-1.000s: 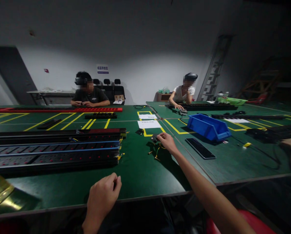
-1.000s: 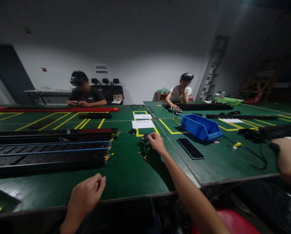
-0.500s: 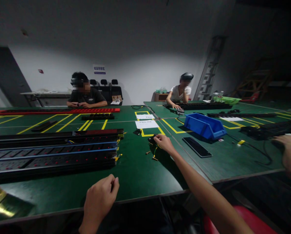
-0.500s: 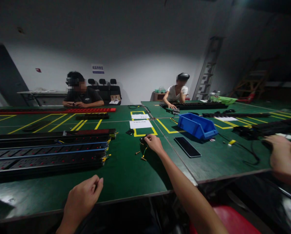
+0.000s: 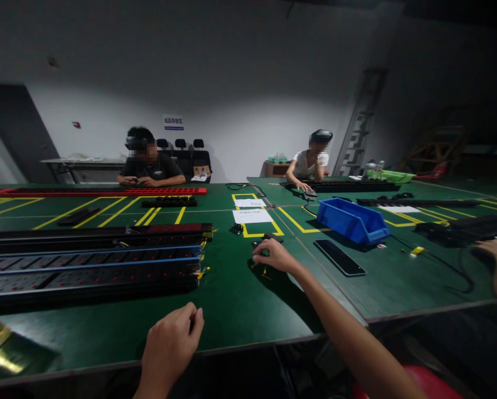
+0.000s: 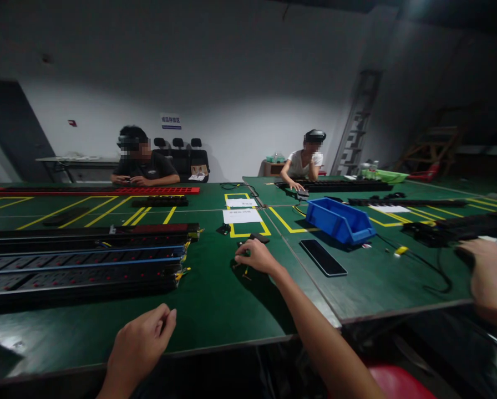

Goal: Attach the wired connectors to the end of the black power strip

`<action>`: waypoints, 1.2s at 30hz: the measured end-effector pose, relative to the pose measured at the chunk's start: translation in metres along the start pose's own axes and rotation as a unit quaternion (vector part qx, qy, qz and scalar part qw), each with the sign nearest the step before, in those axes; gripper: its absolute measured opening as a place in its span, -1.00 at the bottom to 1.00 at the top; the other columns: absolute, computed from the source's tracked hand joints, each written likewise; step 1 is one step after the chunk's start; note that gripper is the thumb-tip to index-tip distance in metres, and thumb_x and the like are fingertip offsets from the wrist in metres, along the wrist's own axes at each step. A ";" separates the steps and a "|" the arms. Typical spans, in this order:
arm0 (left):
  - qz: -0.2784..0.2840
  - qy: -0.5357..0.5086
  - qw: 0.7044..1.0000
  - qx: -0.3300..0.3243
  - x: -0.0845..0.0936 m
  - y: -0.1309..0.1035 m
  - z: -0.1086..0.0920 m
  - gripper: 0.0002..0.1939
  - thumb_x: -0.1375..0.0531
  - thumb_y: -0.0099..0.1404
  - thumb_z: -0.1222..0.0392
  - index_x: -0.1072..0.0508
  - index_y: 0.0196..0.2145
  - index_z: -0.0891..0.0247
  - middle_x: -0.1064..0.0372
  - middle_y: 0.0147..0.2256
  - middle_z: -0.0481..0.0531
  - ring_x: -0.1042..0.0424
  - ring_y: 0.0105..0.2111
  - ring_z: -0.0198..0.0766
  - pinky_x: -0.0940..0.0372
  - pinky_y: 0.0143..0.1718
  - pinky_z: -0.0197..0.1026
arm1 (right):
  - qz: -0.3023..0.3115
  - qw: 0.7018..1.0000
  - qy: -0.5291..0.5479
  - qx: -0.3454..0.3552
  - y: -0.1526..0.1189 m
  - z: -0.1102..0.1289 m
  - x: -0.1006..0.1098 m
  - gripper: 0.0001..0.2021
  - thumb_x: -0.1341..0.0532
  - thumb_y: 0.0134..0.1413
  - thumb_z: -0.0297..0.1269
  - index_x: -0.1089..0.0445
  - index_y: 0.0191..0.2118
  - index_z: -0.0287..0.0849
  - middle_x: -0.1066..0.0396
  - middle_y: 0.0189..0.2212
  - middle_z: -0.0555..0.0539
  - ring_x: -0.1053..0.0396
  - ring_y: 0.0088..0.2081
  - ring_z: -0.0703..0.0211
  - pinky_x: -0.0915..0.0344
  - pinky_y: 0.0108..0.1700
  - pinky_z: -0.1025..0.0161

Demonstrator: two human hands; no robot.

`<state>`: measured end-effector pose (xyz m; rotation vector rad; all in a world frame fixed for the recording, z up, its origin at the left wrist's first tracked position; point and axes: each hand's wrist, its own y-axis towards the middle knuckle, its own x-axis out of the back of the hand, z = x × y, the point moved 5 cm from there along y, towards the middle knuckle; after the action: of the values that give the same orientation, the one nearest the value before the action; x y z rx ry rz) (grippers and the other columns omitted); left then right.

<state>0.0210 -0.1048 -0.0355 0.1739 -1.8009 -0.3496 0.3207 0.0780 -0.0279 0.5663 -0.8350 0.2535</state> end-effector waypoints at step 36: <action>0.029 -0.149 0.987 -0.054 0.035 0.116 0.004 -0.77 -0.11 0.44 0.06 -0.55 -0.19 0.14 -0.60 -0.20 0.02 -0.55 -0.20 -0.21 -0.32 -0.19 -0.25 | 0.055 0.968 0.236 0.067 0.053 0.104 -0.093 -0.62 -0.21 0.30 0.06 -0.50 -0.28 -0.20 -0.50 -0.36 -0.03 -0.36 -0.33 0.18 -0.26 -0.27 0.30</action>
<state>0.0157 -0.0056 0.0336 -0.0087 -2.0714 -0.4495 0.1721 0.0638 -0.0229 0.5547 -0.3880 0.5276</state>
